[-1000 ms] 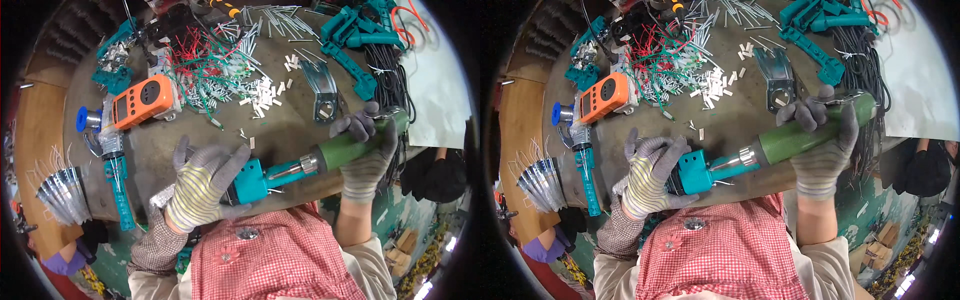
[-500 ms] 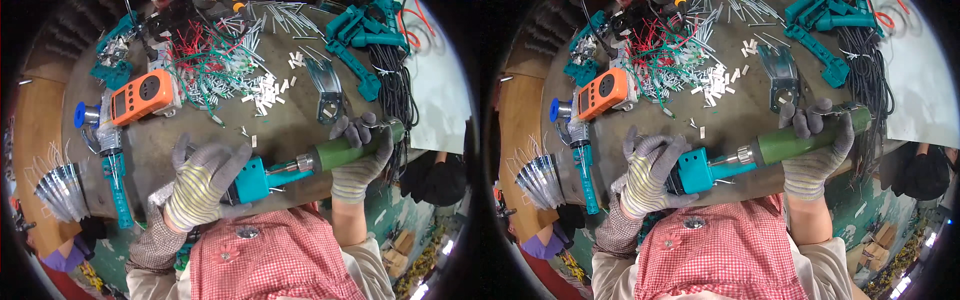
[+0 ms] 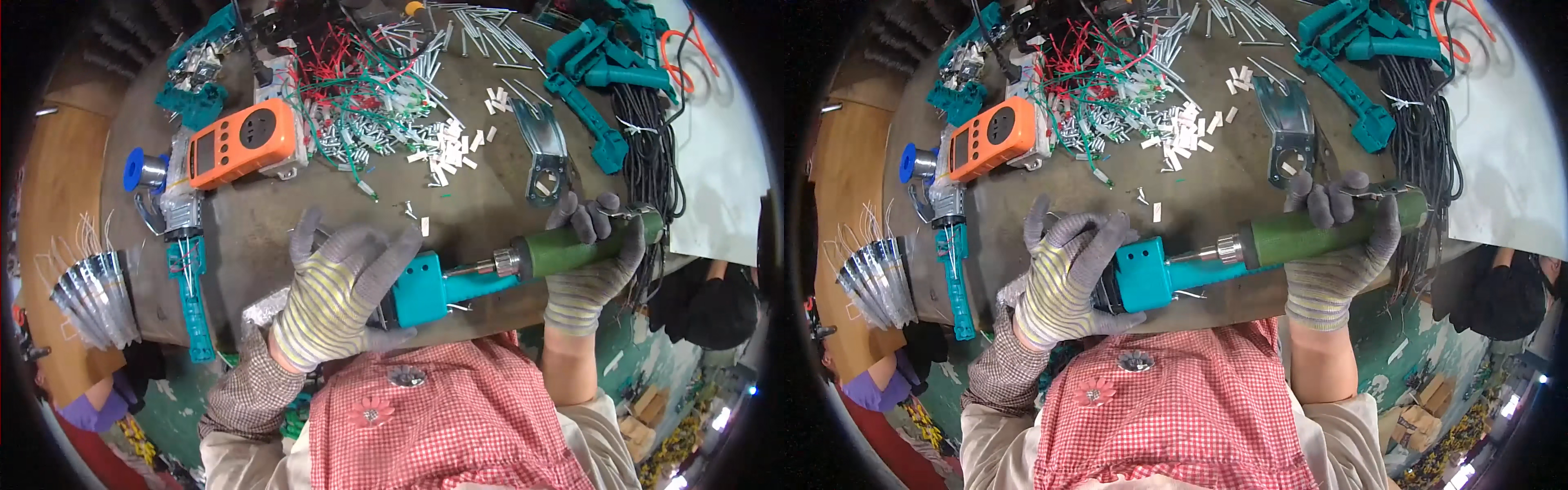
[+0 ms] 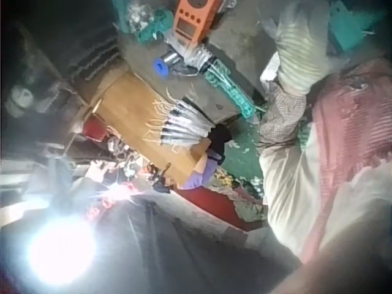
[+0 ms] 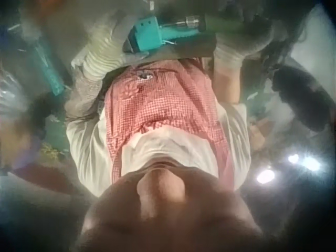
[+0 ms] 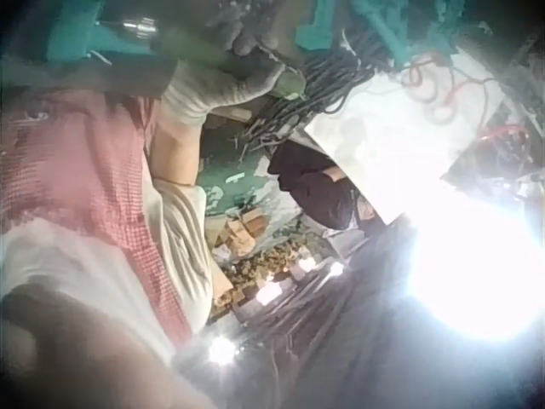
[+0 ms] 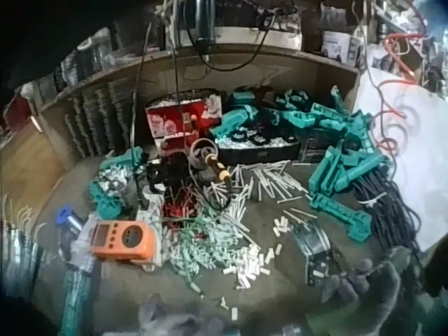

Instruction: The person assembles electrical components by soldering wires to circuit components with a soldering iron, then installs the components into plastic housings using a power screwdriver.

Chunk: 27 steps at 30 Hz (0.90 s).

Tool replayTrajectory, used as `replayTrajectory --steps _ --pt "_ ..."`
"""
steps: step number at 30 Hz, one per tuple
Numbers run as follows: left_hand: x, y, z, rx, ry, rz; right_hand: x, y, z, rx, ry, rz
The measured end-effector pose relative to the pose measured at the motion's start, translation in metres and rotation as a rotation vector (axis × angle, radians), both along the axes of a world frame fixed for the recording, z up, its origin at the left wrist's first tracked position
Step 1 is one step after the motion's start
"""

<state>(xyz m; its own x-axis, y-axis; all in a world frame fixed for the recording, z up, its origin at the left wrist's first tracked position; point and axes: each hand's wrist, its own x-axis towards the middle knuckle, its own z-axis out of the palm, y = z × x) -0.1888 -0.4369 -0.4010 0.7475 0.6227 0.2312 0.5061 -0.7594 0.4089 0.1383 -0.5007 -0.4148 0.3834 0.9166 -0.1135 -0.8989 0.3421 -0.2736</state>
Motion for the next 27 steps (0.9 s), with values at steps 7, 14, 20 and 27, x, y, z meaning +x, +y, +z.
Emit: replayTrajectory --steps 7,14,20,27 --pt "0.002 0.0 0.002 -0.013 -0.001 -0.003 0.008 0.0 0.002 0.066 0.001 0.002" --pt "0.0 0.002 0.006 -0.028 0.009 -0.005 -0.002 0.002 0.003 -0.01 -0.001 -0.002" --pt "0.001 0.003 0.009 -0.02 0.002 0.003 -0.006 0.005 0.008 -0.016 0.077 0.017" --pt "-0.001 0.001 0.008 -0.036 0.015 -0.005 -0.008 0.006 0.018 -0.012 -0.017 0.078"
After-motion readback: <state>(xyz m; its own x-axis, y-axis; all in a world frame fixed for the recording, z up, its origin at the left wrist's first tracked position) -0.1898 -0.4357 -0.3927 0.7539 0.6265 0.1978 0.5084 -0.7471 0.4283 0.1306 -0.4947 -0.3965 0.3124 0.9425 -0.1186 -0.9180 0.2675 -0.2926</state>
